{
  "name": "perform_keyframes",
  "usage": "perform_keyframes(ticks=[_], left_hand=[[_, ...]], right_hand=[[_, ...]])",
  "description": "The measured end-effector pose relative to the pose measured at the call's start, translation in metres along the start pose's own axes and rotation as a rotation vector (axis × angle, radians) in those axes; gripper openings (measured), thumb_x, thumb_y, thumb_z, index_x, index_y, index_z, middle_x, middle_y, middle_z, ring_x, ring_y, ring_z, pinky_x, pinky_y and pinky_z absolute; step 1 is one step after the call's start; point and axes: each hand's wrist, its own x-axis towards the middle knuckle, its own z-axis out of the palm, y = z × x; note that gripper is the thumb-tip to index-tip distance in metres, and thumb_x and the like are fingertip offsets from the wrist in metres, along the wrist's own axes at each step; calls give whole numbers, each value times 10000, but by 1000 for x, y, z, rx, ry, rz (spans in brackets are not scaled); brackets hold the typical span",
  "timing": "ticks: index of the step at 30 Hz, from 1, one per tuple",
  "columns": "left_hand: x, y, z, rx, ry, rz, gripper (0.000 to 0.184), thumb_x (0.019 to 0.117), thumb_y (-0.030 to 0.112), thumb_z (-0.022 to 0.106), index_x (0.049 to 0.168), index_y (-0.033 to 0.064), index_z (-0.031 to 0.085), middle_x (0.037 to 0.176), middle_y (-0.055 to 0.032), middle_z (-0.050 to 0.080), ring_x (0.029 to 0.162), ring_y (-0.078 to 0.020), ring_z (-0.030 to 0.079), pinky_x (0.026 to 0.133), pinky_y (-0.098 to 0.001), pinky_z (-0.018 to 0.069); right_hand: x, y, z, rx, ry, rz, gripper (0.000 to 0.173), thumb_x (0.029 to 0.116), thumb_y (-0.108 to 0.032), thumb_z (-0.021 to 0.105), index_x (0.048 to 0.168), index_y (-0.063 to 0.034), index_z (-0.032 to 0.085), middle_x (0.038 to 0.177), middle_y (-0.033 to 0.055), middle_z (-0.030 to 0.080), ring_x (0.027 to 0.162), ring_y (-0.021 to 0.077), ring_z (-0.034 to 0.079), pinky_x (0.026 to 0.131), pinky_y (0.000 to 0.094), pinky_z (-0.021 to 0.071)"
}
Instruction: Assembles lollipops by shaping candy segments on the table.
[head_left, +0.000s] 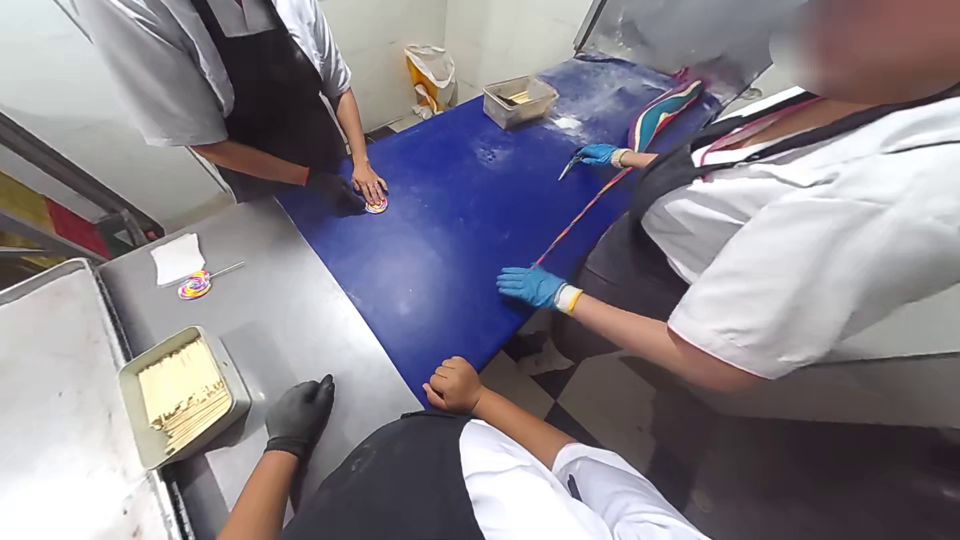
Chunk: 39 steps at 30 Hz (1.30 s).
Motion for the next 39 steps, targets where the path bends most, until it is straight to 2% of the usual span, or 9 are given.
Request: perform_keyframes(ticks=[12,17,26,29,32,34,36,39], left_hand=[[-1,0,2,22,46,19,644,1006,611,355,759,139,717,822,-97,741,861,-298,732,729,-592,546],[-1,0,1,5,13,2,627,1008,617,380,804,139,731,863,-97,749,899,-307,730,761,-605,541],[-2,1,-1,-2,30,9,607,1013,588,407,785,128,731,854,-111,749,888,-319,733,752,-608,545],[0,1,0,2,7,-4,595,1015,582,421,835,121,751,897,-116,757,929,-321,732,789,-606,550],[0,1,-2,20,-6,-18,602,1014,596,401,832,139,747,896,-95,758,925,-310,732,780,-597,550],[-1,1,-2,14,-9,-17,602,1014,595,403,824,135,743,887,-100,754,919,-316,731,774,-600,548],[-1,1,-1,8,-3,-5,598,1010,589,411,817,132,744,875,-103,754,908,-317,732,769,-602,548],[-1,2,-4,1,-11,-3,608,1021,586,397,828,126,745,889,-110,754,919,-317,731,779,-604,547]], right_hand=[[-2,1,1,-13,-12,-6,401,966,-344,529,609,-164,567,562,-2,538,574,184,576,574,372,466],[0,1,0,-8,-41,-6,392,958,-351,538,617,-161,577,569,2,548,583,185,586,582,375,474],[2,1,-1,3,-66,5,383,957,-343,550,624,-155,579,572,5,549,584,191,587,576,375,471],[8,-1,-7,57,-144,57,372,951,-356,557,649,-144,605,602,20,586,615,205,625,595,399,510],[19,2,-10,129,-256,160,390,954,-367,581,661,-113,619,644,48,632,671,219,676,641,415,557],[25,2,-9,122,-265,224,384,960,-352,585,676,-99,635,661,56,651,694,221,695,660,413,575],[25,1,-6,91,-232,257,355,978,-339,571,738,-96,667,703,56,677,724,219,710,678,407,586],[22,2,-1,52,-121,274,253,981,-291,581,993,-116,763,872,55,749,837,234,732,761,405,606]])
